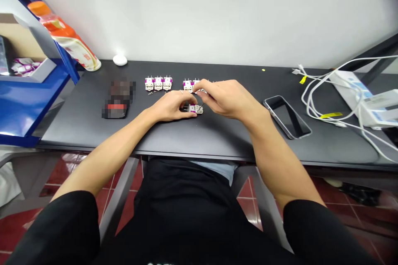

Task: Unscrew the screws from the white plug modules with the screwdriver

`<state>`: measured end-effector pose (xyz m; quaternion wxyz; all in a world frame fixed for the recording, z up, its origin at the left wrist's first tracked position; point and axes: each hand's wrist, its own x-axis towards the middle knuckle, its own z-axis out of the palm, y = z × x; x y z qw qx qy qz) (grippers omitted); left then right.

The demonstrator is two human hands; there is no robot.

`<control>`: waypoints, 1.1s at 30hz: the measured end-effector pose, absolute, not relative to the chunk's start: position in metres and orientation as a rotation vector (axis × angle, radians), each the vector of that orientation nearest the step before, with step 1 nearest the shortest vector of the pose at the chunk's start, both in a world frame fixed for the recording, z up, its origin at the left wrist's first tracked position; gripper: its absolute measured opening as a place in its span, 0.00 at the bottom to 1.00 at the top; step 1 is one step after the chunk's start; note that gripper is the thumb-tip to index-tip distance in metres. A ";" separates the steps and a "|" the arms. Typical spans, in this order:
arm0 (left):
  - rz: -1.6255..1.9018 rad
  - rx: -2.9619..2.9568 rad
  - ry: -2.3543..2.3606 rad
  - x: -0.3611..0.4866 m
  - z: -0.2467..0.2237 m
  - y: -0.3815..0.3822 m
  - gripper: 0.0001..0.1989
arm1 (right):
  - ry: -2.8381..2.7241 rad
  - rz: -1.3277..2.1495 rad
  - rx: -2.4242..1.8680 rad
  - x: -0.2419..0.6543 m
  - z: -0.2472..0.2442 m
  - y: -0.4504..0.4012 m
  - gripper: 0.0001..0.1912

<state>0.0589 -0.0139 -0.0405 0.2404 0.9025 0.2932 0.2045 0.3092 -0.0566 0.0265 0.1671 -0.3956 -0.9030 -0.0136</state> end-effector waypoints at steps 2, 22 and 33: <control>0.566 2.490 0.799 0.059 -0.041 -0.013 0.18 | -2.569 0.008 -1.086 0.308 0.026 -0.057 0.18; 0.611 2.496 0.778 0.060 -0.045 -0.013 0.17 | -2.642 -0.056 -1.156 0.300 0.027 -0.063 0.20; 0.564 2.476 0.755 0.060 -0.041 -0.014 0.18 | -2.496 0.016 -1.230 0.305 0.033 -0.066 0.08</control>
